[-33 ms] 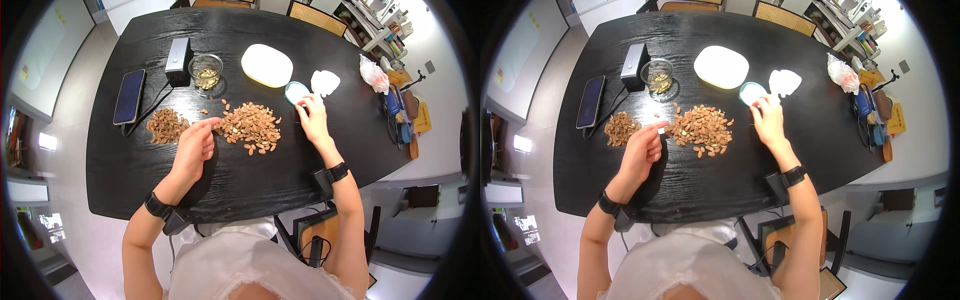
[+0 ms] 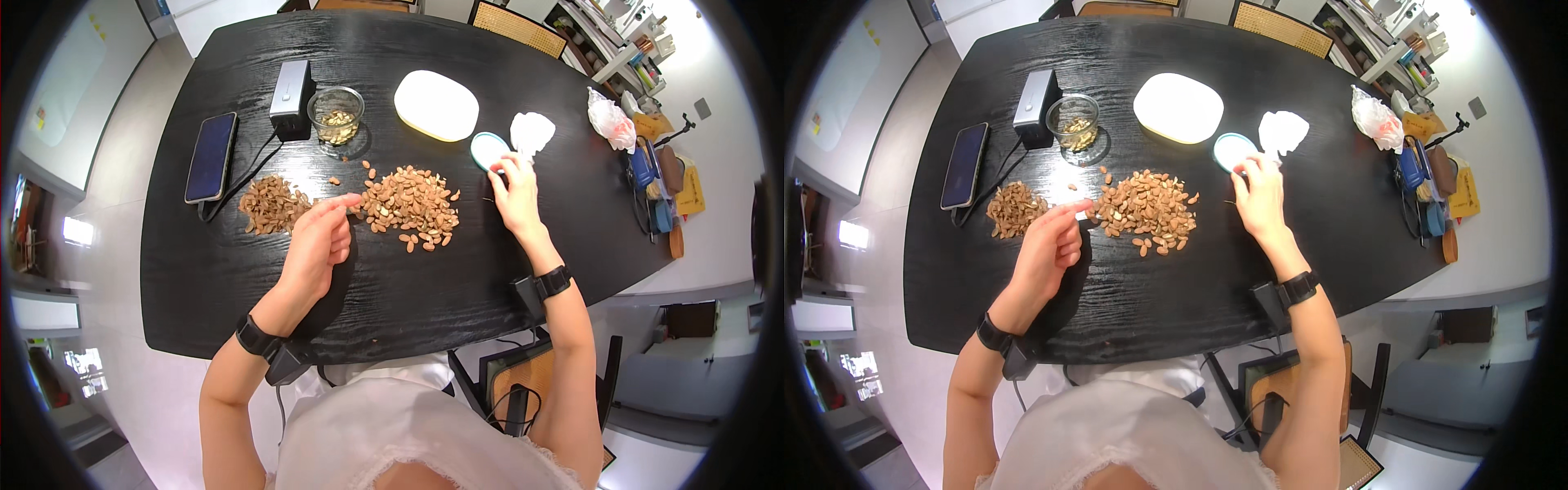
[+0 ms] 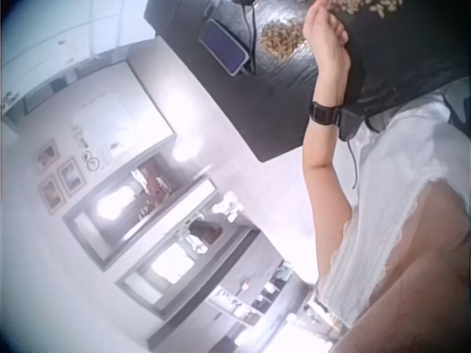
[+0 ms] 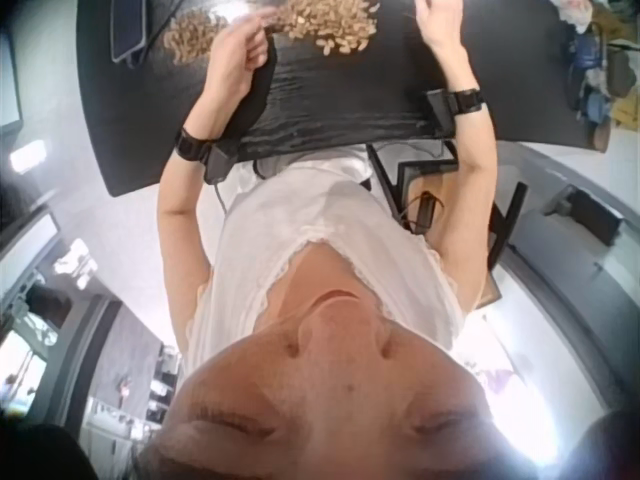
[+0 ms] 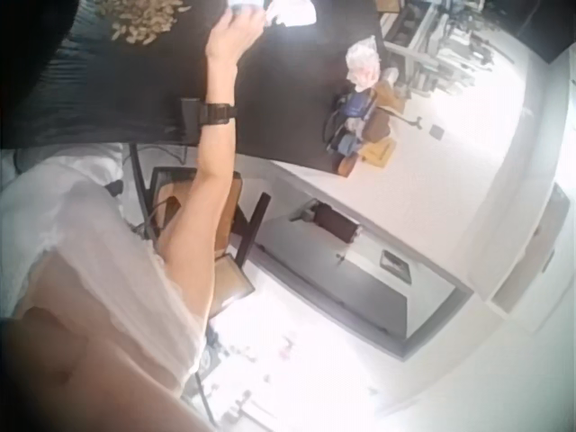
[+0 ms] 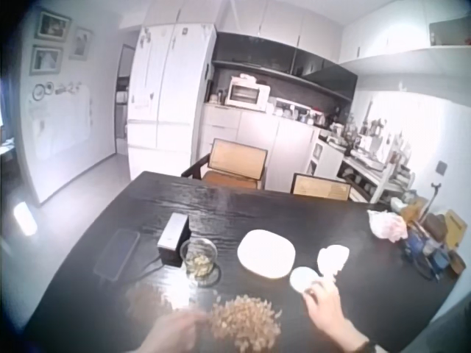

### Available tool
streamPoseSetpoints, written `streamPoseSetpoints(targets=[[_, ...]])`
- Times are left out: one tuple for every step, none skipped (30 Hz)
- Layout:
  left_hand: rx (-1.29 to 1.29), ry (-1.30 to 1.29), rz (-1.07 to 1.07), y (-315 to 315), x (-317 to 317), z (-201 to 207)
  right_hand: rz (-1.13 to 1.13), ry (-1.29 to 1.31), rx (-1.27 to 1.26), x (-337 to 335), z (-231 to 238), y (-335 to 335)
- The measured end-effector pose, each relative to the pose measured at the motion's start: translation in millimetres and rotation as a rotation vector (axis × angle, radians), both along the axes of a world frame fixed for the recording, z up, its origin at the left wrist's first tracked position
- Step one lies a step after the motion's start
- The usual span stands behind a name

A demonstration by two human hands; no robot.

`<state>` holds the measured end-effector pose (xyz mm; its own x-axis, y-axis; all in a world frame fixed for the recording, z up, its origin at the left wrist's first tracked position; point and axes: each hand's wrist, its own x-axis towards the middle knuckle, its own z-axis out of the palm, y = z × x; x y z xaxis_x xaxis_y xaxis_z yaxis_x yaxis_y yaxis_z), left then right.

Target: Peeling melon seeds and placing the kernels into a small glass bowl.

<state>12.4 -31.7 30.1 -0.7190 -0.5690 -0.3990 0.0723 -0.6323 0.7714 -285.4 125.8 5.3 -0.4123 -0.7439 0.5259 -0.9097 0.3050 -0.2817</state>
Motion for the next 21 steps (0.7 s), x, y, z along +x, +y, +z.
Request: streamPoseSetpoints(targets=[[-0.025, -0.028, -0.043, 2, 2, 0, -0.007, 0.065, -0.033, 10, 5, 1], [-0.051, -0.056, -0.084, 3, 4, -2, -0.011, 0.13, -0.066, 24, 12, 2], [-0.11, -0.042, -0.146, 2, 9, -8, 0.058, 0.082, -0.049, 42, 19, 3], [-0.107, -0.046, -0.141, 4, 10, -9, 0.131, 0.034, -0.034, 63, 26, 4], [-0.397, -0.147, -0.185, 6, 8, -10, 0.232, 0.034, -0.011, 81, 28, 4], [-0.69, -0.252, -0.227, 9, 6, -12, 0.335, 0.031, 0.01, 98, 30, 2], [-0.982, -0.355, -0.269, 11, 6, -13, 0.369, 0.02, 0.041, 117, 31, -3], [-0.978, -0.352, -0.276, 14, 5, -13, 0.394, 0.011, 0.074, 131, 31, -6], [-1.158, -0.399, -0.305, 16, 4, -14, 0.402, 0.006, 0.088, 137, 27, -9], [-1.34, -0.448, -0.332, 17, 3, -14, 0.414, 0.001, 0.1, 140, 22, -12], [-1.358, -0.459, -0.294, 21, 5, -15, 0.42, -0.018, 0.121, 141, 19, -10], [-1.354, -0.461, -0.297, 22, 10, -14, 0.42, -0.022, 0.123, 143, 18, -6], [-1.358, -0.487, -0.341, 23, 14, -11, 0.427, -0.079, 0.122, 141, 18, 1], [-1.36, -0.512, -0.386, 23, 16, -8, 0.433, -0.136, 0.121, 140, 19, 5], [-1.354, -0.513, -0.386, 23, 17, -3, 0.398, -0.172, 0.096, 136, 21, 4], [-1.279, -0.461, -0.388, 22, 17, 3, 0.352, -0.161, 0.078, 133, 22, 2], [-1.204, -0.409, -0.39, 22, 17, 6, 0.329, -0.158, 0.059, 131, 22, -2], [-1.2, -0.405, -0.397, 24, 15, 5, 0.305, -0.156, 0.04, 131, 23, -6], [-1.3, -0.417, -0.41, 24, 16, 4, 0.324, -0.136, 0.021, 136, 24, -13], [-1.4, -0.427, -0.424, 24, 16, 2, 0.323, -0.14, 0.022, 139, 21, -14], [-1.397, -0.429, -0.428, 25, 19, -1, 0.364, -0.135, 0.065, 142, 19, -14]])
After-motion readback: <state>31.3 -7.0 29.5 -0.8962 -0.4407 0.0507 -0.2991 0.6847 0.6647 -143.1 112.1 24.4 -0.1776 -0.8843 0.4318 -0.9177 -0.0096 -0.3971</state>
